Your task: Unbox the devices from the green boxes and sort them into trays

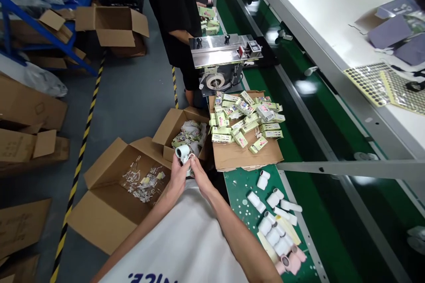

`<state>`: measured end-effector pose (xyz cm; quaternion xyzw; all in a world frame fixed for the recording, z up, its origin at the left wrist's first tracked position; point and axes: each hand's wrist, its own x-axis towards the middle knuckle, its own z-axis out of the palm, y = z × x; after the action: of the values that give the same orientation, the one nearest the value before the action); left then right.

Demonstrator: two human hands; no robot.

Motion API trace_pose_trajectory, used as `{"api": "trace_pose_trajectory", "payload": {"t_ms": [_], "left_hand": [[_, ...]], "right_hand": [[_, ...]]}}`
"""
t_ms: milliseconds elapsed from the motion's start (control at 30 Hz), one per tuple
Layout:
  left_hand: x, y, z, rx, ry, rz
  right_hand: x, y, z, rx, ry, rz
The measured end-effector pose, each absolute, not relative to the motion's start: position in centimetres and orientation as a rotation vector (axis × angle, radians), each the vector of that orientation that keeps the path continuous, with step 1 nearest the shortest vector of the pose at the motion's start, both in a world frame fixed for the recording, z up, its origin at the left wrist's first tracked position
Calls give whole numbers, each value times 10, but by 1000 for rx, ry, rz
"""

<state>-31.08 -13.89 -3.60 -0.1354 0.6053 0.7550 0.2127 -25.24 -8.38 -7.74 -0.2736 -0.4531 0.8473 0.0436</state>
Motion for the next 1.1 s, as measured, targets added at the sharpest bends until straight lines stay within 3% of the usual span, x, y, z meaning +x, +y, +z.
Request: {"api": "trace_pose_trajectory", "payload": {"t_ms": [167,600,867,1100], "left_hand": [[-291,-146,-36,-458,1671,2155],[-249,-177,-8,-591,1630,2256],[-257,-208,14,-620,1345,2462],[-246,-281,63,-920,1354,2628]], "right_hand": [[-243,-96,-78,-906,-1333,2577],[-198,-121,-51,-782,-1794,2184],[-192,-104,-56,-731,-1278,2706],[-227,-136,-84,-822,-1453,2573]]}}
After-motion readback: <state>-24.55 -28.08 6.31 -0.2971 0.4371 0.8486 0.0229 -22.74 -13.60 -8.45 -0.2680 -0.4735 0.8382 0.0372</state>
